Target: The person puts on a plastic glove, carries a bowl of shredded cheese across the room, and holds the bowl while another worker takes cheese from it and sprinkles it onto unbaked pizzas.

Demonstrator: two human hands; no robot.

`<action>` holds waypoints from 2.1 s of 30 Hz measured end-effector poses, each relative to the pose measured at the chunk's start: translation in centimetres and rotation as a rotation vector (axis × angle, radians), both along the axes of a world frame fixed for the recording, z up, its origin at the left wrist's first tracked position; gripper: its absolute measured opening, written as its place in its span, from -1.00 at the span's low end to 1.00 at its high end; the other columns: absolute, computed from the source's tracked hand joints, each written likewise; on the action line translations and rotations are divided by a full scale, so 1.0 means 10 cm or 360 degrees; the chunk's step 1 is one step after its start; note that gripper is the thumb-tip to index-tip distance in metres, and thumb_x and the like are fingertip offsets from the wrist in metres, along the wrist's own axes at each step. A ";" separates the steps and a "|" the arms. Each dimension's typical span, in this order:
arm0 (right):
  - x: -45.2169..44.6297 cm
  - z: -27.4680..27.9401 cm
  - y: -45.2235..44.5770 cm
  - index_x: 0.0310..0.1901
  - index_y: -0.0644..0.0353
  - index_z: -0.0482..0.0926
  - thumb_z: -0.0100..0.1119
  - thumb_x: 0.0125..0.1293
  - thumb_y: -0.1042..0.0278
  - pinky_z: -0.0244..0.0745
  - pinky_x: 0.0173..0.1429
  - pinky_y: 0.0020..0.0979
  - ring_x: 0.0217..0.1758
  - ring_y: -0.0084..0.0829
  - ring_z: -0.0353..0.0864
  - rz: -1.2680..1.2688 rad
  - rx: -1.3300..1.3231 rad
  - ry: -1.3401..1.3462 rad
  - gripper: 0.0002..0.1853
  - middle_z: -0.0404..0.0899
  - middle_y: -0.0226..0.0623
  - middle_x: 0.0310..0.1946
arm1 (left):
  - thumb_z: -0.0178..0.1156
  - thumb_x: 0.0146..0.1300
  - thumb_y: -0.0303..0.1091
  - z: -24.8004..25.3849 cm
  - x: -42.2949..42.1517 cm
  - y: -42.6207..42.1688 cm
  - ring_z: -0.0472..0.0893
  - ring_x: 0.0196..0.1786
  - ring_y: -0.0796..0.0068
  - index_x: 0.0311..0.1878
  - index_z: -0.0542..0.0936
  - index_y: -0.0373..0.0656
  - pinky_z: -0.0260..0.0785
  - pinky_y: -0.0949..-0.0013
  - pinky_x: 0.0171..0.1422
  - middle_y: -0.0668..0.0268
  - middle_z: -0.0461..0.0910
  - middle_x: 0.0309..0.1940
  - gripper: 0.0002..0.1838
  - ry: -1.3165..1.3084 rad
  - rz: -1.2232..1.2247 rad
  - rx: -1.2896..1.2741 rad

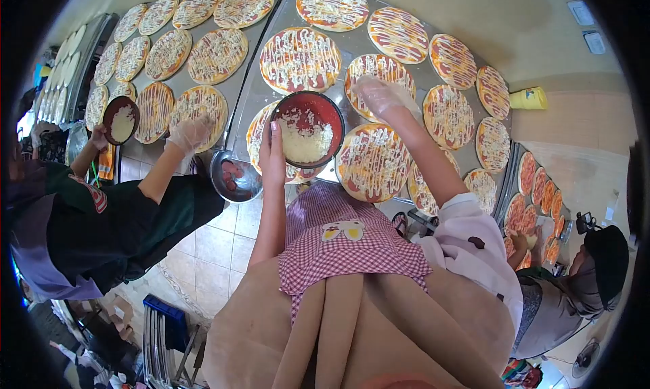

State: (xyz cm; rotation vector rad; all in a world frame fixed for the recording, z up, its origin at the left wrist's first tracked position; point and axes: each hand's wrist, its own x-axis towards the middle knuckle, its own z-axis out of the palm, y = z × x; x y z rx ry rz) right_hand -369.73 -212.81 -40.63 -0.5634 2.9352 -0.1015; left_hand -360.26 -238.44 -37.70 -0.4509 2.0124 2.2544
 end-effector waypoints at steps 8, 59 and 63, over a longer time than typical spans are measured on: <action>0.21 -0.22 0.36 -0.14 0.14 0.57 -0.13 0.29 0.27 0.39 0.05 -0.29 -0.08 -0.17 0.52 -0.0302 -0.0226 0.0055 -0.72 0.55 -0.11 -0.14 | -0.13 0.30 0.13 -0.04 -0.02 -0.02 0.30 0.22 0.32 0.22 0.25 -0.41 0.05 0.38 0.31 0.07 0.32 0.17 -0.27 -0.0043 -0.0071 -0.0018; 0.07 0.02 0.87 -0.08 0.03 0.56 -0.04 0.21 0.31 0.34 0.13 -0.31 0.01 -0.25 0.49 -0.0511 -0.0379 -0.0126 -0.73 0.54 -0.25 -0.08 | -0.14 0.32 0.08 -0.15 -0.32 0.58 0.35 0.16 0.30 0.21 0.24 -0.44 0.11 0.36 0.27 0.05 0.35 0.12 -0.31 0.0007 -0.0046 -0.0001; 0.32 -0.05 0.67 -0.07 0.04 0.56 -0.06 0.21 0.33 0.33 0.15 -0.30 0.01 -0.20 0.48 -0.0608 -0.0505 -0.0136 -0.72 0.52 -0.21 -0.05 | -0.14 0.33 0.07 -0.07 -0.32 0.66 0.36 0.15 0.31 0.18 0.28 -0.44 0.13 0.37 0.25 0.05 0.37 0.10 -0.33 0.0032 -0.0068 -0.0069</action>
